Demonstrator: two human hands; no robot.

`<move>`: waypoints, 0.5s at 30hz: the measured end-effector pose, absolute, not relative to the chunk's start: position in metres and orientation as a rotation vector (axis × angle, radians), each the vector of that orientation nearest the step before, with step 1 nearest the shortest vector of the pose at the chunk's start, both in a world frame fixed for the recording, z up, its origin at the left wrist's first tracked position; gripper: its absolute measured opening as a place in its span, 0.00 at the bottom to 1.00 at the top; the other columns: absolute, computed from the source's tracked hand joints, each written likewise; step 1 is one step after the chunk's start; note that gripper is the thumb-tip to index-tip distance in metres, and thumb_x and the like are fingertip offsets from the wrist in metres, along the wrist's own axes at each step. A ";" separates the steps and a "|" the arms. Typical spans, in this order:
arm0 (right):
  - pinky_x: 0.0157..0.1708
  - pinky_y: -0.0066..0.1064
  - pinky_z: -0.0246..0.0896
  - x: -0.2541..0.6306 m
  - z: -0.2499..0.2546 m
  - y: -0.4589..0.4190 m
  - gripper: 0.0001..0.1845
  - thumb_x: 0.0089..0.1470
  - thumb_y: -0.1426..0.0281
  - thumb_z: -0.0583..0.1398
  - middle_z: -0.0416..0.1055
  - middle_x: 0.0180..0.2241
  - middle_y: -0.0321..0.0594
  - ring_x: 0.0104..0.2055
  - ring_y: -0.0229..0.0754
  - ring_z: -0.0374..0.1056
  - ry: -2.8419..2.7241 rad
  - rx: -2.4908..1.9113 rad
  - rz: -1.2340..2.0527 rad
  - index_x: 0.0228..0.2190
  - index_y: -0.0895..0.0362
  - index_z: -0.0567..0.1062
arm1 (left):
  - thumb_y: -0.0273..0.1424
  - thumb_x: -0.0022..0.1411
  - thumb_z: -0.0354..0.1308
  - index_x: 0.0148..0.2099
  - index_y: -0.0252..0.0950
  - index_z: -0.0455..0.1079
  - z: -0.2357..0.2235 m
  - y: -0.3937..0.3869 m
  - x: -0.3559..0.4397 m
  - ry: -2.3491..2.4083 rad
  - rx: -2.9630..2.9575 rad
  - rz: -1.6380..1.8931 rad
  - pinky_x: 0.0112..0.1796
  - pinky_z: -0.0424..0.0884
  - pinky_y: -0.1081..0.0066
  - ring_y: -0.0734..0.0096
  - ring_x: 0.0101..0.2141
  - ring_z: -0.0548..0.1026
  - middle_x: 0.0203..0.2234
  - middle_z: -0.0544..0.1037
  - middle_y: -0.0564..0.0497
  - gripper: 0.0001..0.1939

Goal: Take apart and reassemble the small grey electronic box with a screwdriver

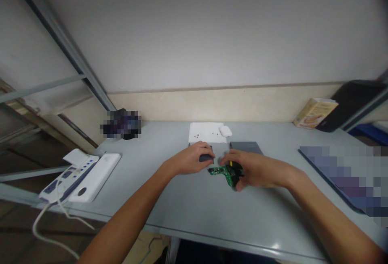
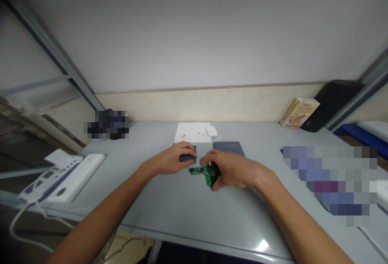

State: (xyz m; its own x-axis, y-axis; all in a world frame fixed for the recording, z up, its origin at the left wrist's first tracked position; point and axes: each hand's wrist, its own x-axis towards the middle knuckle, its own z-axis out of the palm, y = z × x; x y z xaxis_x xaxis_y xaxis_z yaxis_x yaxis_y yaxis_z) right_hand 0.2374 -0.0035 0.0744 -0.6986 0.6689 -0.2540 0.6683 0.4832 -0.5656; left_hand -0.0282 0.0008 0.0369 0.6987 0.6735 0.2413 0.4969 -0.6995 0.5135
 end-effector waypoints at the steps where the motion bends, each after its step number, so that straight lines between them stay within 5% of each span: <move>1: 0.44 0.35 0.66 0.238 0.074 -0.003 0.35 0.41 0.67 0.74 0.74 0.50 0.40 0.44 0.49 0.73 -2.698 -1.204 1.025 0.53 0.46 0.77 | 0.31 0.70 0.59 0.50 0.39 0.77 0.039 0.002 -0.030 0.911 2.492 0.606 0.55 0.70 0.61 0.62 0.50 0.74 0.46 0.77 0.45 0.09; 7: 0.47 0.37 0.65 0.245 0.080 0.005 0.20 0.61 0.61 0.61 0.77 0.48 0.45 0.45 0.48 0.73 -2.576 -1.148 0.850 0.53 0.51 0.76 | 0.28 0.74 0.52 0.47 0.37 0.77 0.049 0.012 -0.046 1.056 2.626 0.712 0.52 0.71 0.62 0.63 0.48 0.74 0.43 0.79 0.45 0.11; 15: 0.52 0.41 0.65 0.248 0.086 0.018 0.16 0.65 0.65 0.56 0.79 0.49 0.44 0.47 0.50 0.74 -2.512 -1.143 0.671 0.51 0.51 0.77 | 0.31 0.74 0.53 0.46 0.36 0.77 0.049 0.009 -0.046 1.120 2.744 0.652 0.50 0.71 0.63 0.62 0.46 0.75 0.42 0.79 0.46 0.11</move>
State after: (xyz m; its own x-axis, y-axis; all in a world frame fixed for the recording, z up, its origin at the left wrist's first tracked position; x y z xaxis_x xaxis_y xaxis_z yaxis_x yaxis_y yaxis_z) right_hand 0.2482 0.0175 0.0858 -0.6385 0.7658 0.0766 0.6255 0.5744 -0.5280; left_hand -0.0457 0.0086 0.0491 0.6363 0.6885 0.3481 0.6428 -0.7226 0.2542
